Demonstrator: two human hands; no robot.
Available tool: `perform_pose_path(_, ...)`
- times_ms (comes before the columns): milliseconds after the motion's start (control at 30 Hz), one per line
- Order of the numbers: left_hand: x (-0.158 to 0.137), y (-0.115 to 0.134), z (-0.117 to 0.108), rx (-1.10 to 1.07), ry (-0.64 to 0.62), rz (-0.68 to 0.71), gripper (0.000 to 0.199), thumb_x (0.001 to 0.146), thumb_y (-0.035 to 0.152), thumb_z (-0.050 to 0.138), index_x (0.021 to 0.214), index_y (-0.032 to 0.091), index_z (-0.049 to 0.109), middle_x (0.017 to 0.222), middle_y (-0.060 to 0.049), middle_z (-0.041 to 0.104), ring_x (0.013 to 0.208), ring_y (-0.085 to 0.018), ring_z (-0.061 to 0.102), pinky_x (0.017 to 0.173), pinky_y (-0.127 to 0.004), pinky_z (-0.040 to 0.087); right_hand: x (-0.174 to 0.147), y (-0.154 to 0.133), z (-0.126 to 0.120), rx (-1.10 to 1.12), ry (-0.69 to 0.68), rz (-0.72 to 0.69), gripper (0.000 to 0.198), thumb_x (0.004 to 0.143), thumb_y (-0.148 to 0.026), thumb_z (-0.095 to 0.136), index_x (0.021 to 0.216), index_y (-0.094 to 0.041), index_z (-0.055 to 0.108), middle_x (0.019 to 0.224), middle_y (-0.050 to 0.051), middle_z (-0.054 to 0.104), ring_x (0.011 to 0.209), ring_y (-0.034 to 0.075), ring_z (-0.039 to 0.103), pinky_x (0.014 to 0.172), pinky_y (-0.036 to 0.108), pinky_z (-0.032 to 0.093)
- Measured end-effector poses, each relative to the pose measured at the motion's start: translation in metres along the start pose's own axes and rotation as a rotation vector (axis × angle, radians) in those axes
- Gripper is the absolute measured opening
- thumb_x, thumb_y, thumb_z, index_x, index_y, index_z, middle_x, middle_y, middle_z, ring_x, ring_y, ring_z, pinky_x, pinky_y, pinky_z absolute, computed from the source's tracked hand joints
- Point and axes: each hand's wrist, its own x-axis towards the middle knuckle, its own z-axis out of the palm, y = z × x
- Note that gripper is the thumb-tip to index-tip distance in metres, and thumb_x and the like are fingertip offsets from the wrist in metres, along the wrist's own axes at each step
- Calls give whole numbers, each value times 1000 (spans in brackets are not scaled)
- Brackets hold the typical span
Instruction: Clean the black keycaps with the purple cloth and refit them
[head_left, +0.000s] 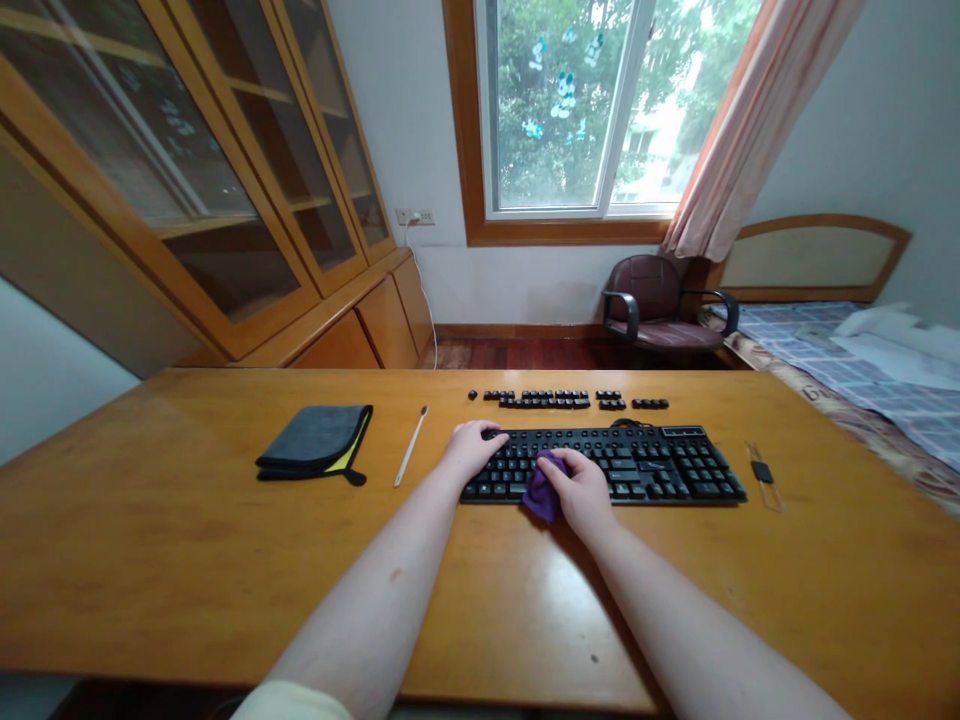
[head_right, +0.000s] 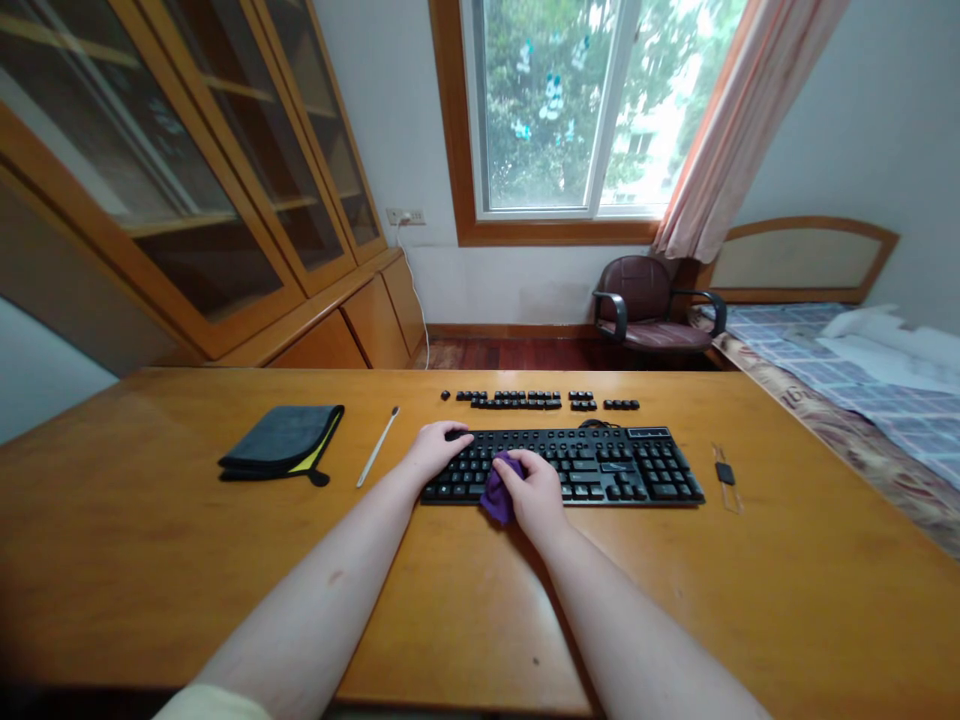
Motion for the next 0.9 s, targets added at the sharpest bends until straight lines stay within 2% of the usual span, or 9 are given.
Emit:
perform_pose_path(400, -1, 0, 3, -69, 11, -50, 33, 67, 34, 66, 96, 19, 66, 103, -6, 67, 101, -22, 58, 90, -31, 43, 0, 0, 0, -1, -1, -6, 27, 70, -43, 61, 76, -18, 68, 76, 6, 69, 73, 22, 61, 69, 32, 46)
perform_pose_path(500, 2, -1, -1, -81, 37, -67, 29, 73, 37, 60, 94, 19, 65, 98, -6, 68, 93, -20, 61, 84, -28, 46, 0, 0, 0, 13, -21, 12, 27, 70, -44, 61, 76, -18, 67, 75, 5, 68, 72, 21, 61, 69, 31, 46)
perform_pose_path(633, 16, 4, -13, -27, 98, -87, 30, 82, 36, 45, 97, 16, 64, 98, -9, 68, 90, -19, 62, 81, -29, 47, 0, 2, 0, 30, -19, 19, 28, 71, -44, 61, 77, -17, 67, 74, 6, 68, 70, 21, 61, 67, 32, 46)
perform_pose_path(767, 36, 16, -20, 76, 111, -44, 28, 79, 32, 51, 101, 20, 64, 108, -9, 64, 101, -22, 57, 90, -32, 41, 0, 4, 0, 36, -16, 12, 29, 70, -45, 61, 77, -17, 67, 73, 6, 68, 70, 21, 61, 67, 32, 47)
perform_pose_path(900, 53, 26, -12, 166, 75, -51, 31, 76, 32, 53, 104, 24, 64, 110, -9, 63, 102, -24, 56, 90, -33, 40, 0, 4, 1, 32, -14, 18, 30, 70, -46, 60, 77, -17, 67, 73, 6, 68, 71, 22, 61, 66, 32, 47)
